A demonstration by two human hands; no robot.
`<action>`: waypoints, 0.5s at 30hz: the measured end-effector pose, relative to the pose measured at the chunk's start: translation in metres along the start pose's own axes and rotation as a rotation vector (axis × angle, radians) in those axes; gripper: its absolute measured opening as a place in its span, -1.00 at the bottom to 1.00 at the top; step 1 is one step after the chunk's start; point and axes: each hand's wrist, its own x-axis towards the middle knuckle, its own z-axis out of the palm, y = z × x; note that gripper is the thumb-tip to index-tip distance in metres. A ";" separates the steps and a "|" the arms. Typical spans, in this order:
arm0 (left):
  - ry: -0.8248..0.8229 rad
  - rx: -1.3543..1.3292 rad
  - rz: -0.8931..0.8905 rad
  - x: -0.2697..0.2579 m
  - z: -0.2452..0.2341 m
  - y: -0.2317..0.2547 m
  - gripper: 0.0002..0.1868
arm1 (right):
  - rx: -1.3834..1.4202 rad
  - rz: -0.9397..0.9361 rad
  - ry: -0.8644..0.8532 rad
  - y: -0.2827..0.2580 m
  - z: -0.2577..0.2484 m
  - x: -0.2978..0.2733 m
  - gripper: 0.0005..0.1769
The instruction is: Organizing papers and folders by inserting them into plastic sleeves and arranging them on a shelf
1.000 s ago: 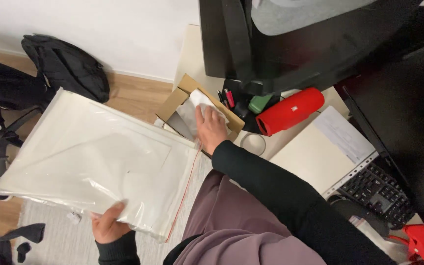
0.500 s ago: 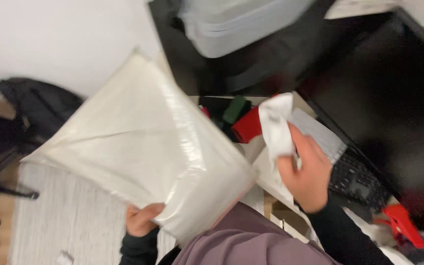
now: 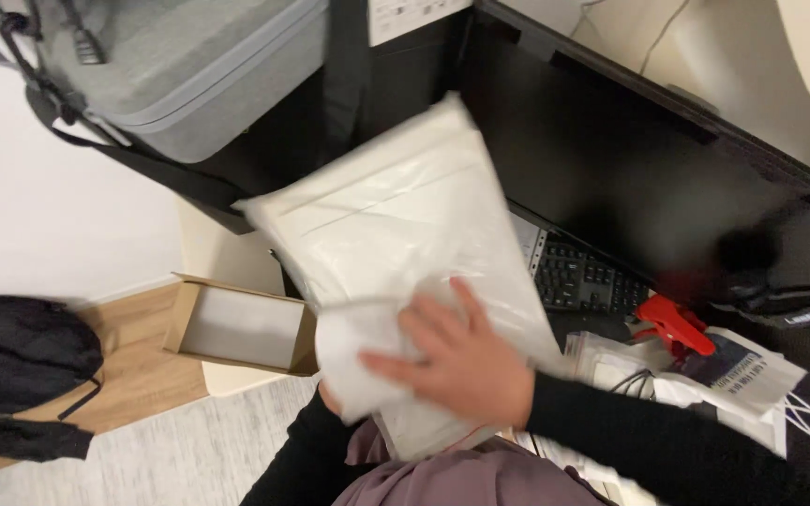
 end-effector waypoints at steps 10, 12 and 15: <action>0.083 0.989 0.009 0.026 0.129 -0.045 -0.43 | -0.392 0.209 0.267 0.169 -0.037 0.013 -0.45; 0.166 0.922 0.058 0.039 0.131 -0.052 -0.39 | 0.064 0.285 0.217 0.108 -0.039 0.010 -0.54; 0.258 0.860 0.093 0.049 0.134 -0.064 -0.35 | 0.368 0.173 0.055 0.035 -0.001 -0.029 -0.45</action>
